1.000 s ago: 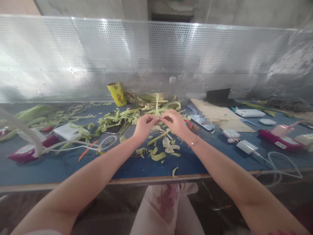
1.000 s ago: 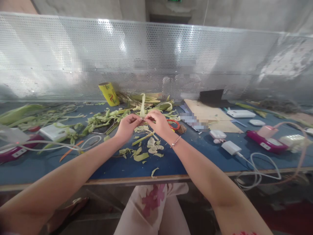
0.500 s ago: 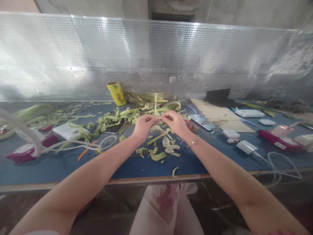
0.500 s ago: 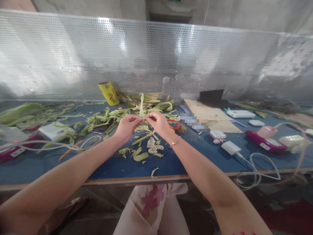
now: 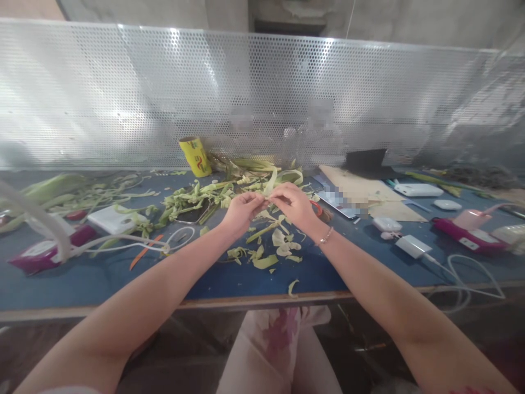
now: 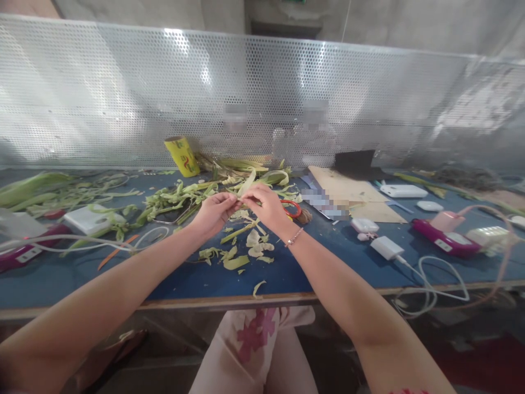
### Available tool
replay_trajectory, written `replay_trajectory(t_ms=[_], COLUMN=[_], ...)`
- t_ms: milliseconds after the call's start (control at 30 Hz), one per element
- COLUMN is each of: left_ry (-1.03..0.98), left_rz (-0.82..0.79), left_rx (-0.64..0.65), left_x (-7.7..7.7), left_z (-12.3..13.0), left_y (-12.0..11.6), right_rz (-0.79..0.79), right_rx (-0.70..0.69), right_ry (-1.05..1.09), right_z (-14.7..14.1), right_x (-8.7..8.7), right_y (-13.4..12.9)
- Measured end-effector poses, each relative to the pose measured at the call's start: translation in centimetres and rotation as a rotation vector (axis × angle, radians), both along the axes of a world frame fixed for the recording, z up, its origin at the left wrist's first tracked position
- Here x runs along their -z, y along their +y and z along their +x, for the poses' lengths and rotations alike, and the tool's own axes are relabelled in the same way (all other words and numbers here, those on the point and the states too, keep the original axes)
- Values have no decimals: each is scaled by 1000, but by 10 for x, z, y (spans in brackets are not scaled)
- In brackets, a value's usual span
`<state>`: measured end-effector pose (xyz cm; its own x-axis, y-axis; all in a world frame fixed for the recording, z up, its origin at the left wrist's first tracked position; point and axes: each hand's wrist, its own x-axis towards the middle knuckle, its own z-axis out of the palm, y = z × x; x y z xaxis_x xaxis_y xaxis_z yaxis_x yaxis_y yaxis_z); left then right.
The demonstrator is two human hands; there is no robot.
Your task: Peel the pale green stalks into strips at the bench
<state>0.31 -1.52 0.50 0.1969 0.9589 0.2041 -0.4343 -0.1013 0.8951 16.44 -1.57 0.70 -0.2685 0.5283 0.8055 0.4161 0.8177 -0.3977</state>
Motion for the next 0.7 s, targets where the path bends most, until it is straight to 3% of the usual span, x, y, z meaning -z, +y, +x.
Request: replay_trajectory(t_ms=[433,700], left_ry=[44,3], left_rz=[12,41], left_rx=[-110,-125], left_x=[-1,0], left_z=[3,3], left_y=[-1,-1], right_rz=[-189,-377], right_rx=[36,-51], right_ry=[223,357], right_z=[-7,-11], right_x=[8,6], right_y=[8,6])
